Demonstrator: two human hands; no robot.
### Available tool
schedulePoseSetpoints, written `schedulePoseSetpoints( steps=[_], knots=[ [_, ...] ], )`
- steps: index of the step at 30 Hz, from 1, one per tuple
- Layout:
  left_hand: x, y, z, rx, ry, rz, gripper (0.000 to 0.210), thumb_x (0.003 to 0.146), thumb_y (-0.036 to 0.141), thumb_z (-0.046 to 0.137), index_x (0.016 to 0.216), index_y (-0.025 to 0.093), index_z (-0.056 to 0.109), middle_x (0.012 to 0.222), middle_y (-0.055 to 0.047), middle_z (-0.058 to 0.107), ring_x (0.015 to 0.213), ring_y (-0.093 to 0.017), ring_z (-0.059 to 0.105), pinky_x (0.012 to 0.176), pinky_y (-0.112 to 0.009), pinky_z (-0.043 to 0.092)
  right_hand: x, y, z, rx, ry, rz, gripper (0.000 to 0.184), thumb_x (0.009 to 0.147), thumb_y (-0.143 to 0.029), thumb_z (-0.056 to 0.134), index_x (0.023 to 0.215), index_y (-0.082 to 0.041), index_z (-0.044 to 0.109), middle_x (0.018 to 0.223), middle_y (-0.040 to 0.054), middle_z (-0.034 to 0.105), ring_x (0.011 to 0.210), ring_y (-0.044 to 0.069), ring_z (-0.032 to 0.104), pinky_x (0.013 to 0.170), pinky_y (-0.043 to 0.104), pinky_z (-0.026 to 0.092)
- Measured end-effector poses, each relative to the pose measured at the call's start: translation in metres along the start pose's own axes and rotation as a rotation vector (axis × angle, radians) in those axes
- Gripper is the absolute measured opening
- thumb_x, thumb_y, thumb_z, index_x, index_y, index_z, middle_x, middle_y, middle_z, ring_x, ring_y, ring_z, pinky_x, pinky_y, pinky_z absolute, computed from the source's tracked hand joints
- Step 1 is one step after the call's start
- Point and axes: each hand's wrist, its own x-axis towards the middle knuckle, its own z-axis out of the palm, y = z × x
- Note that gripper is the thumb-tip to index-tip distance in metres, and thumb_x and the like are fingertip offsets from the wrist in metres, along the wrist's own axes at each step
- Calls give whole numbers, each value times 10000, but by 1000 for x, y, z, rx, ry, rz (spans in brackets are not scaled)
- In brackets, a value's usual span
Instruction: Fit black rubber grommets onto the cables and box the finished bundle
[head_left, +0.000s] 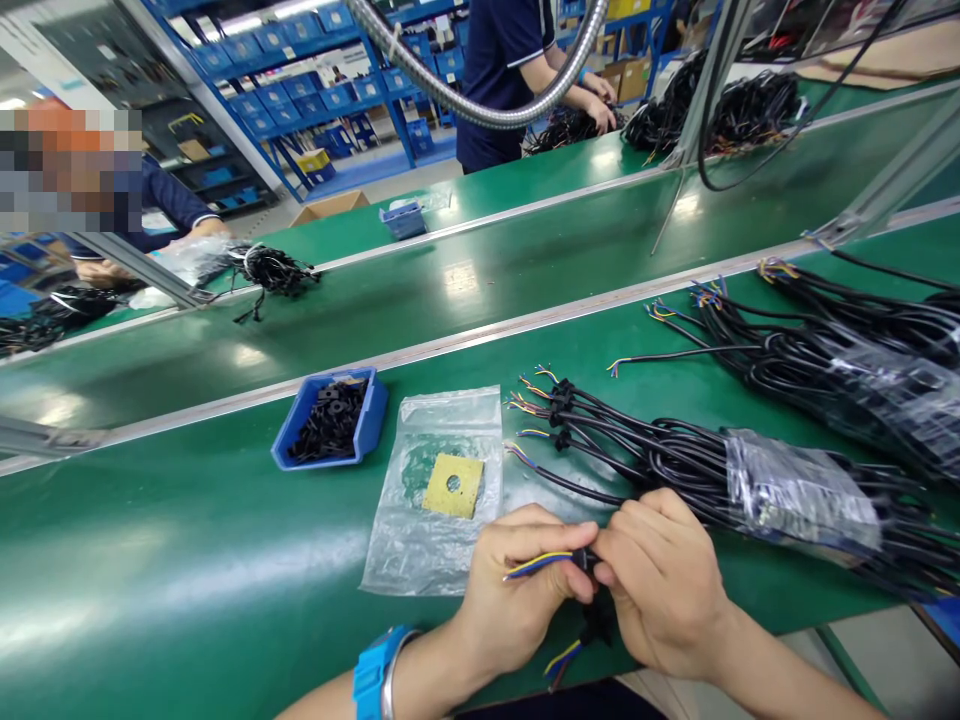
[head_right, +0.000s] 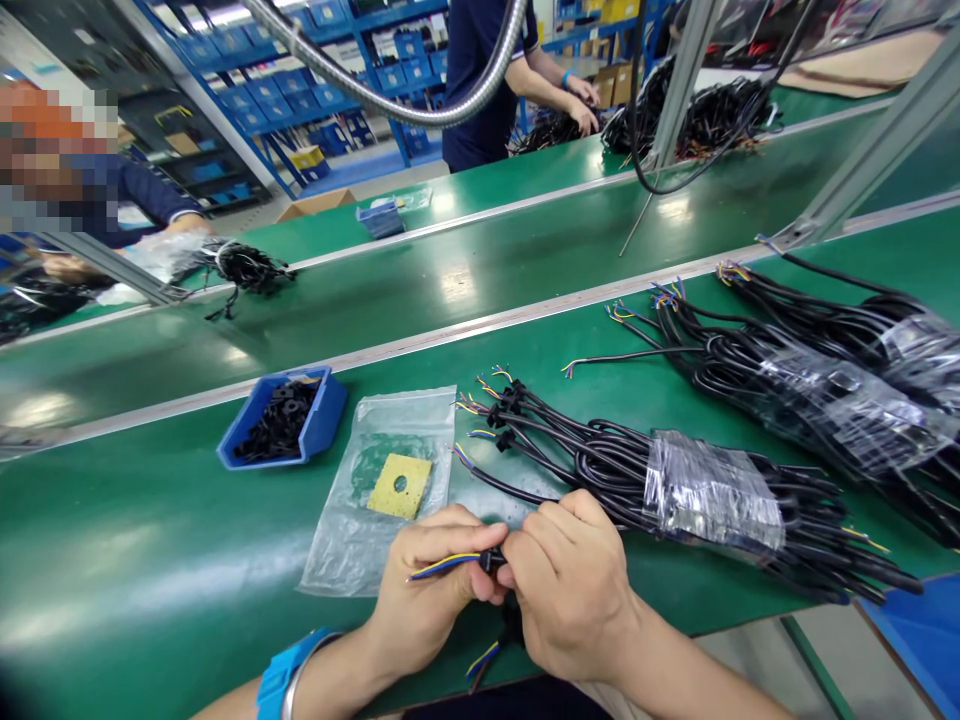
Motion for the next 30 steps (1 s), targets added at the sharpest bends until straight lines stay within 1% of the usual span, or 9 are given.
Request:
schedulePoseSetpoints(
  steps=[4, 6, 8, 10, 13, 16, 22, 28, 30],
  knots=[
    [4, 4, 4, 32, 51, 38, 233, 693, 186, 771, 902, 288, 764, 671, -35, 694, 660, -157, 641, 657, -257, 516, 2, 0, 1, -37, 9, -4, 219, 862, -118, 401, 658, -194, 425, 569, -11, 393, 540, 147, 335, 562, 330, 220],
    [7, 5, 5, -10, 73, 17, 222, 657, 191, 797, 865, 264, 771, 667, -33, 691, 623, -148, 640, 629, -250, 526, 4, 0, 1, -83, 3, -4, 223, 881, -134, 396, 673, -186, 458, 569, -3, 421, 544, 152, 358, 568, 334, 244],
    [9, 3, 3, -137, 85, -53, 226, 634, 239, 814, 856, 243, 771, 667, -23, 678, 540, -129, 629, 548, -244, 535, 6, 1, -1, -153, -22, -6, 194, 908, -161, 407, 750, -165, 522, 590, 8, 473, 569, 157, 406, 601, 342, 292],
    [11, 0, 0, -275, 123, -138, 255, 632, 300, 815, 868, 216, 768, 644, -11, 661, 468, -112, 611, 468, -228, 527, 7, 2, -2, -228, -47, -9, 147, 929, -199, 440, 898, -133, 567, 654, 27, 545, 628, 164, 468, 691, 360, 353],
    [11, -3, -1, -375, 189, -244, 304, 645, 328, 807, 902, 174, 759, 595, -14, 657, 470, -119, 626, 453, -211, 533, 6, 4, -5, -273, -32, -12, 154, 928, -208, 484, 1016, -107, 561, 736, 52, 603, 706, 170, 520, 809, 378, 380],
    [10, -2, 1, -414, 181, -252, 297, 621, 268, 827, 892, 166, 759, 612, -9, 655, 489, -130, 647, 462, -206, 543, 4, 5, -5, -240, -7, -12, 87, 908, -164, 484, 923, -129, 563, 693, 39, 584, 666, 163, 499, 752, 363, 379],
    [9, 7, 8, -407, 136, -213, 273, 579, 211, 846, 839, 180, 770, 618, 9, 640, 476, -126, 648, 481, -204, 558, 4, 4, -5, -121, -10, -15, 138, 864, -114, 425, 787, -158, 530, 630, 28, 526, 598, 153, 422, 656, 345, 344],
    [0, -3, 15, -464, 92, -274, 235, 589, 204, 842, 813, 189, 772, 646, -6, 666, 477, -107, 642, 475, -176, 548, 8, 4, -7, -107, -17, 1, 198, 862, -134, 403, 700, -174, 510, 577, 2, 452, 570, 150, 378, 616, 335, 292],
    [-2, -7, 17, -469, 117, -234, 237, 600, 213, 837, 827, 202, 771, 638, 4, 649, 475, -107, 640, 465, -173, 542, 8, 5, -7, -111, -27, 0, 206, 866, -139, 405, 690, -174, 507, 574, 0, 443, 570, 150, 367, 609, 334, 280]
  ],
)
